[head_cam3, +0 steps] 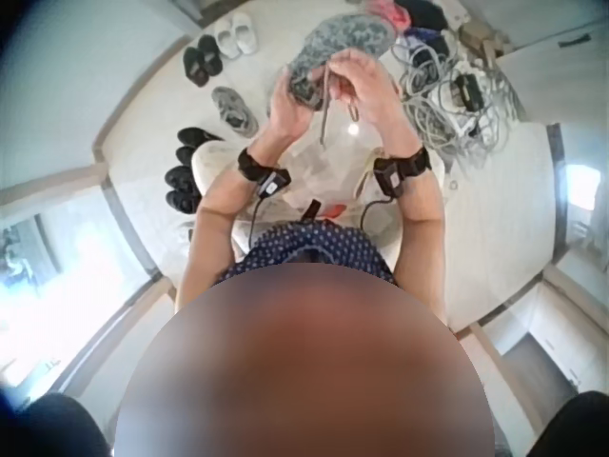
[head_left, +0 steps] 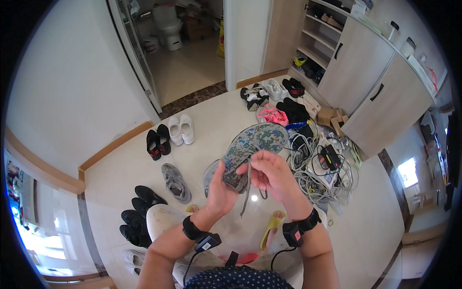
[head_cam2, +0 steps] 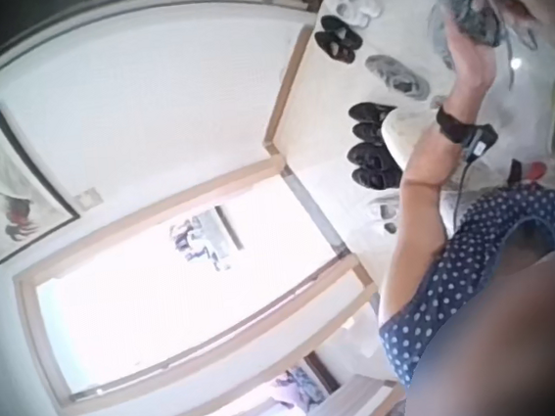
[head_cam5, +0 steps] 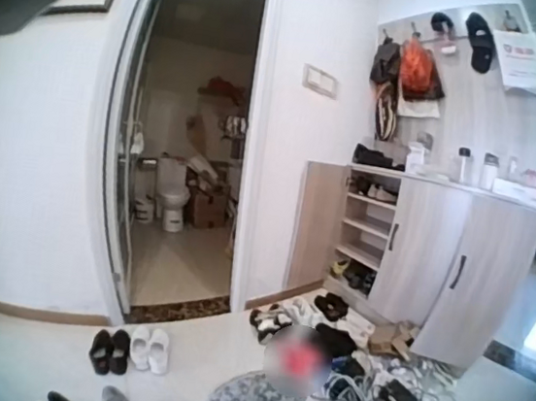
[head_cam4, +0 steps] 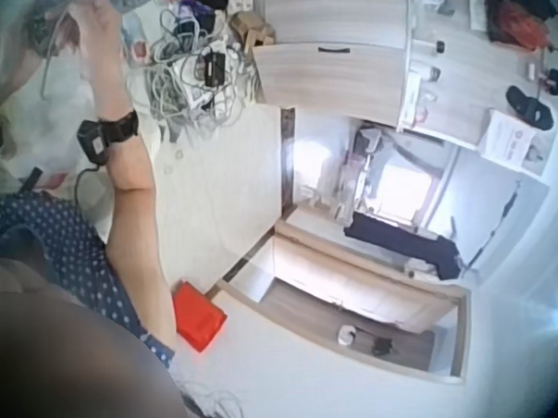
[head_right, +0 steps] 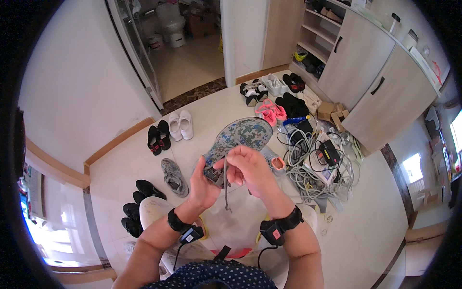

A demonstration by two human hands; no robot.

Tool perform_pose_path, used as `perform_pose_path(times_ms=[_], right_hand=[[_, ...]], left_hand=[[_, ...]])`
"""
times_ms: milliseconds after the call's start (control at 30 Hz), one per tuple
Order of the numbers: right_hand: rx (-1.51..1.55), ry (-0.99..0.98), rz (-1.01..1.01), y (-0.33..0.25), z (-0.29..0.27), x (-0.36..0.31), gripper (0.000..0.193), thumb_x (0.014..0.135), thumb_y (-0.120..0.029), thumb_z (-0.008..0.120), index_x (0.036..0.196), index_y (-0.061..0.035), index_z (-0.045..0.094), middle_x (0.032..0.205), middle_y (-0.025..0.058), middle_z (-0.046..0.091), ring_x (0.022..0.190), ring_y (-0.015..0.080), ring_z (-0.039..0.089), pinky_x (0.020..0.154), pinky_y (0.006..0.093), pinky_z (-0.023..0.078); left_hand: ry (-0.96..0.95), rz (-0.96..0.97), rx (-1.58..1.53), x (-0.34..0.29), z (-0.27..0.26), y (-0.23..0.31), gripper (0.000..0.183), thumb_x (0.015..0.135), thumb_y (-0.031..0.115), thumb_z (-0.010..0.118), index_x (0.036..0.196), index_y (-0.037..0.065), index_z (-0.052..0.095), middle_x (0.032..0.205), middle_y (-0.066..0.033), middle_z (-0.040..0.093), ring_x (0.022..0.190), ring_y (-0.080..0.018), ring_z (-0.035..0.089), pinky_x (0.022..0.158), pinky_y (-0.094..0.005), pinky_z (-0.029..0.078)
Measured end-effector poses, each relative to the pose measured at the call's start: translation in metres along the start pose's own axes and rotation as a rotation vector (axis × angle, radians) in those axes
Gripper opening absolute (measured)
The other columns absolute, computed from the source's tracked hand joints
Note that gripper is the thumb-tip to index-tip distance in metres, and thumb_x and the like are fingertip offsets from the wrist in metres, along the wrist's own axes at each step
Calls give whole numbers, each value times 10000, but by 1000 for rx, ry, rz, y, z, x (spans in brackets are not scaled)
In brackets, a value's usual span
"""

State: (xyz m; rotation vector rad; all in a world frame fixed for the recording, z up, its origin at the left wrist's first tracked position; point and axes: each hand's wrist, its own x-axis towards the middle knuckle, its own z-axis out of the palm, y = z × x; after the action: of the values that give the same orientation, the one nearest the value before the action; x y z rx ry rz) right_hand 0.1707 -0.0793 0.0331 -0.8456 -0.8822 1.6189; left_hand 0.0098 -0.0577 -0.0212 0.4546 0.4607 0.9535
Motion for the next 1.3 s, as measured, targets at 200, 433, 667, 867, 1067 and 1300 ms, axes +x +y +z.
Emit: perform_pose_path(times_ms=[200,433,667,867,1067,1300], right_hand=[[-303,31,-124,-6,-2,7,330,935,-78,549,1255,5,547,1149,123,662,902,156,665,711,241,506],[-1139,160,-382,12,-29,18,329,873,-51,610,1201,-39,604,953,127,683,803,214,669,697,304,520],[-1189,262,-654,-6,-10,-3,150,765,-59,741,905,-35,690,814,86,643,672,212,593,599,290,478],[-1373,218,-732,2,-13,-14,145,735,-39,759,867,-42,699,819,74,643,732,227,619,622,303,495],[-1379,238,-744,13,-10,-6,140,722,-27,750,844,-38,682,827,69,639,740,236,628,634,327,501],[-1423,293,-828,23,4,1,143,710,-50,737,831,-60,662,823,59,620,732,250,611,631,344,477]], left_hand=[[69,-211,38,-2,-8,-26,432,1039,335,250,1283,75,493,1246,-86,592,1170,-229,568,1008,-390,453],[30,-449,-40,-11,-5,-37,476,1052,334,259,1386,39,425,1350,-108,539,1237,-240,524,1076,-389,393],[1,-262,-236,-1,-4,-4,533,1036,391,277,1367,11,451,1364,-137,531,1237,-288,520,1089,-429,368],[54,-45,-256,6,6,26,538,1030,399,305,1348,-1,473,1356,-145,540,1237,-295,514,1097,-424,352],[-19,-10,-286,3,6,32,524,1028,388,309,1336,2,485,1343,-139,552,1236,-288,516,1090,-416,360],[-4,3,-232,1,5,28,518,1028,383,304,1343,11,480,1347,-123,551,1236,-256,520,1088,-402,367]])
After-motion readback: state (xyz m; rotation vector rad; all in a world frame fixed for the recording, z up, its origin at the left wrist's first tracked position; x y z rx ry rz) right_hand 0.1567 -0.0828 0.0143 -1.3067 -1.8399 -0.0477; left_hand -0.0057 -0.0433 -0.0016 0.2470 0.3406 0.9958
